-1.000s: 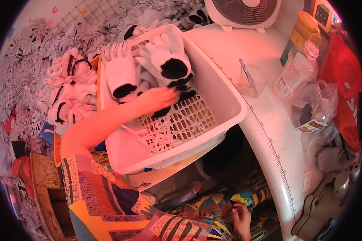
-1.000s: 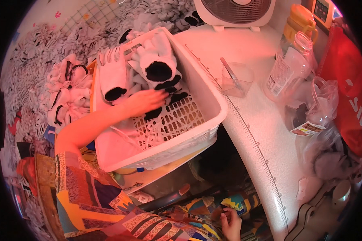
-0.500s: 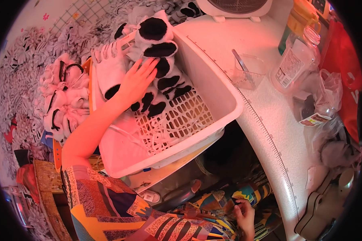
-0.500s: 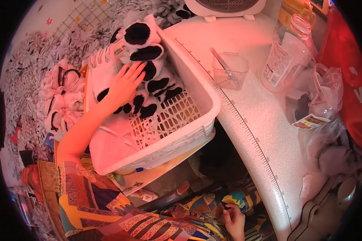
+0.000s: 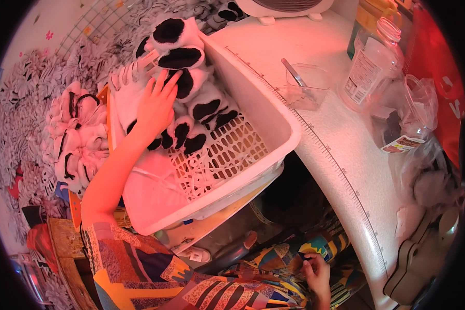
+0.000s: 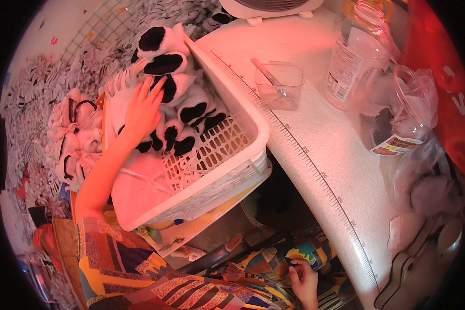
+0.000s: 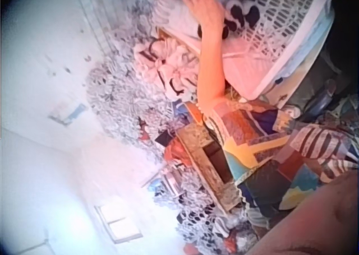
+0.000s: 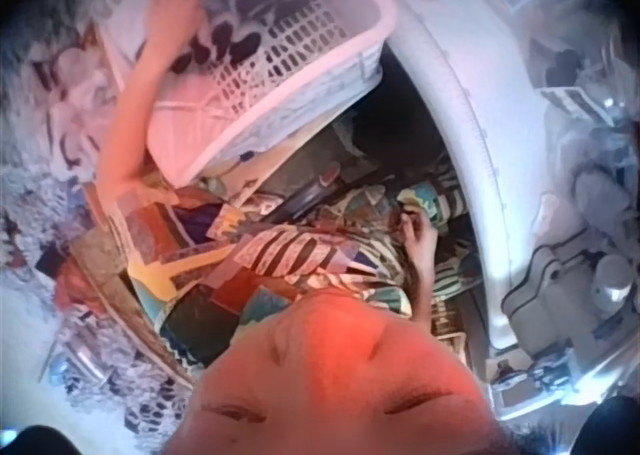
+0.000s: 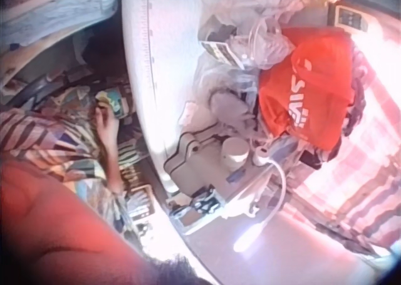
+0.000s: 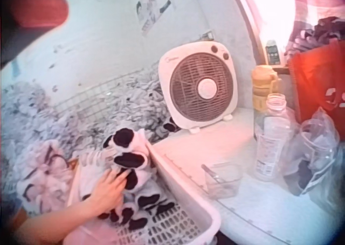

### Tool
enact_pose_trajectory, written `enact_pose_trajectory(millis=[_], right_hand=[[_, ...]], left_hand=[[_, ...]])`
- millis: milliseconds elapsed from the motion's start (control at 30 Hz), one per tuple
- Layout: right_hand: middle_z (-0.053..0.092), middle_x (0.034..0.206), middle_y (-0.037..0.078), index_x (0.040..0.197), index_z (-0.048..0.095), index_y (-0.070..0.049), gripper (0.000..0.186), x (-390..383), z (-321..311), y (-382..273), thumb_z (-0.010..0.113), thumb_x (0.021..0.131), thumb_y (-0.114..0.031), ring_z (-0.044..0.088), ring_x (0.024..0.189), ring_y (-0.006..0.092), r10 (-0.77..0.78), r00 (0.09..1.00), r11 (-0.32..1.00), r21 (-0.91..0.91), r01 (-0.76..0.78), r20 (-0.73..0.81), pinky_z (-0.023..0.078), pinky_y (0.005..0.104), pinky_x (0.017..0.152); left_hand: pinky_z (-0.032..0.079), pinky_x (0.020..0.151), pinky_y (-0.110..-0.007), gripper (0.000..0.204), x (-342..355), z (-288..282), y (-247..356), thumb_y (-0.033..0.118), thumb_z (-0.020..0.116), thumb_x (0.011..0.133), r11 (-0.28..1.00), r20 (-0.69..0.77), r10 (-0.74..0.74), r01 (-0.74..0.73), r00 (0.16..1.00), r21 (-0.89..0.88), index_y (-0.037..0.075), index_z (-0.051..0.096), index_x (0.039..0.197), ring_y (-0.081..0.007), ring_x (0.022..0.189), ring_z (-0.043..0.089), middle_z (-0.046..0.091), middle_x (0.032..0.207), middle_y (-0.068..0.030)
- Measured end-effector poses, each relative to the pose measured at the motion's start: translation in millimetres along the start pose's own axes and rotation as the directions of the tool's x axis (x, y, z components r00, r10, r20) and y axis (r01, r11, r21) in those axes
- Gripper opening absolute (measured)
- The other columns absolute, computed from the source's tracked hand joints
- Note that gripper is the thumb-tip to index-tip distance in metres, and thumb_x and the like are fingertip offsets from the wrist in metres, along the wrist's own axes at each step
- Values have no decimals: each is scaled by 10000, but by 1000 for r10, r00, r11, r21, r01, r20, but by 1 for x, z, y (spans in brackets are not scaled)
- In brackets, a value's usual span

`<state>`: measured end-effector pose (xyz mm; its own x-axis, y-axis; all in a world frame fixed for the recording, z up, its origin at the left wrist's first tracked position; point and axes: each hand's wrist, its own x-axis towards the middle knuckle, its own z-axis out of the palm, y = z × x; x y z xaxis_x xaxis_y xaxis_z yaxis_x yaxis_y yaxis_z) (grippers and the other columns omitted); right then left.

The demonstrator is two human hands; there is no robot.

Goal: The recorder uses a specialized sewing machine to join pieces of fabric for making gloves, repeatedly taking fabric from baskets and processing them through the machine.

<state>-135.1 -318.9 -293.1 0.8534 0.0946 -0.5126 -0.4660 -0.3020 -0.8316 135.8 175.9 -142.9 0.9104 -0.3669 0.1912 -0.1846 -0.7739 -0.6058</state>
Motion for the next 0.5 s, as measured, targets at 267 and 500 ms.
enact_pose_trajectory(millis=[267,500], right_hand=[[649,642,82,1002,606,-15,169,3,1,3,651,869,-109,658,570,129,21,1000,1000,-13,-21,-20,477,247,515],[640,632,82,984,614,-25,180,0,3,-1,674,844,-120,643,532,148,-40,998,994,-108,34,-50,469,255,502]], left_hand=[[309,1069,-424,698,1,18,13,249,733,658,978,44,178,-181,983,101,7,497,1269,-320,1369,286,315,1480,-138],[325,1012,-457,935,34,41,40,415,842,516,989,26,83,-79,996,-127,-46,483,1246,-388,1272,318,275,1480,-211]])
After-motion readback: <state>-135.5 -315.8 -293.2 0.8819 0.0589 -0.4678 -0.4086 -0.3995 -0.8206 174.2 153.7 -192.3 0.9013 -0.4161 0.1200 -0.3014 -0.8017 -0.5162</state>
